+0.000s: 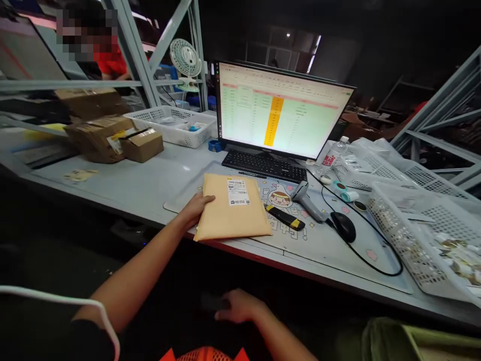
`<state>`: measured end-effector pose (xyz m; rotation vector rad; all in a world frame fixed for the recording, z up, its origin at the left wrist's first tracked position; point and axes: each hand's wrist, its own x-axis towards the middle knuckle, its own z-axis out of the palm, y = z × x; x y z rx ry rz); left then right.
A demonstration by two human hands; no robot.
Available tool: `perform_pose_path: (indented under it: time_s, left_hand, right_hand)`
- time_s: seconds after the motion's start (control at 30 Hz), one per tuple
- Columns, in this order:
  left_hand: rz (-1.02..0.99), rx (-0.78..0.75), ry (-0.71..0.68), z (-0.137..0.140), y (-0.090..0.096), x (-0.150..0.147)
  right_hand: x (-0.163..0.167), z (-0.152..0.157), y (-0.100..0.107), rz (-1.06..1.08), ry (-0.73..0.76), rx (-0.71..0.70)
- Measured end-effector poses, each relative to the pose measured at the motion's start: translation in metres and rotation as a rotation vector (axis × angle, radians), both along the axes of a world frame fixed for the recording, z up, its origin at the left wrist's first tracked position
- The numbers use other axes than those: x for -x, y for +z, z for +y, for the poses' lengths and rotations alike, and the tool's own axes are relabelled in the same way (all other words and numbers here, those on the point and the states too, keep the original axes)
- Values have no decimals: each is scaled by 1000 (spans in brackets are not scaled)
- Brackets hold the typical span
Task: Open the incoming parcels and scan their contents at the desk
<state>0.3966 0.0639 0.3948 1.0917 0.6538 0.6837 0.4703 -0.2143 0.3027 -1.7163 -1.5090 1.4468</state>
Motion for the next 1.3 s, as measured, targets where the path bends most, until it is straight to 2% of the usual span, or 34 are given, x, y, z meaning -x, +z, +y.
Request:
perform_pose_path:
  time_s: [0.03,0.1,0.13,0.2,0.23,0.27,0.3,0.33,0.4,0.47,0.5,0.57,0.63,0.7,0.83,0.97,1.1,1.2,1.3]
  left_hand:
    - [30,-18,-17,0,-2,0]
    - [44,-61,-26,0,-4,0]
    - [44,-81,-27,0,-4,1]
    - [67,-132,-29,-1,-3,2]
    - [102,-166,-28,-2,-3,2]
    - [146,-200,-23,-3,-2,2]
    - [190,-232,-10,-4,0,2]
    - [228,-253,21,-5,3,1]
    - [322,-349,156,-8,11,-1]
    - [460,-618,284,-12,21,-7]
    - [540,-804,284,-14,27,-13]
    - [678,-1143,105,-20,34,-28]
    - [780,-1280,-162,-25,33,-45]
    - [869,-1298,-318,-28,25,-60]
    - [914,-1286,-363,-25,10,-74]
    - [938,-1305,-362,-28,18,-71]
    - [874,-1376,-457,-62,26,-59]
    - [822,-1418,-514,-91,17,-49]
    - [826,-1455,-474,-104,4,-42]
  right_hand:
    - [-18,-16,23,9,-17,11]
    - [-64,-46,79,65,-114,-165]
    - [-90,-56,107,-18,-235,-265]
    - [-146,-58,153,-389,-520,-449]
    - [-172,-50,167,-598,-652,-485]
    - [-196,-36,175,-785,-757,-454]
    - [-215,-19,178,-938,-799,-347]
    - [-230,-1,175,-1045,-788,-236]
    - [-248,33,163,-1108,-763,-103]
    - [-253,58,148,-1113,-758,-30]
    - [-253,66,141,-1123,-768,0]
    - [-251,74,133,-1144,-795,45]
    - [-252,77,133,-1156,-811,65]
    - [-254,77,141,-1152,-807,63]
    - [-254,77,178,-1118,-770,-22]
    - [-231,82,233,-885,-661,-168]
    - [-194,100,275,-711,-420,-195]
    - [-172,120,286,-667,-296,-175]
    - [-159,142,282,-679,-252,-144]
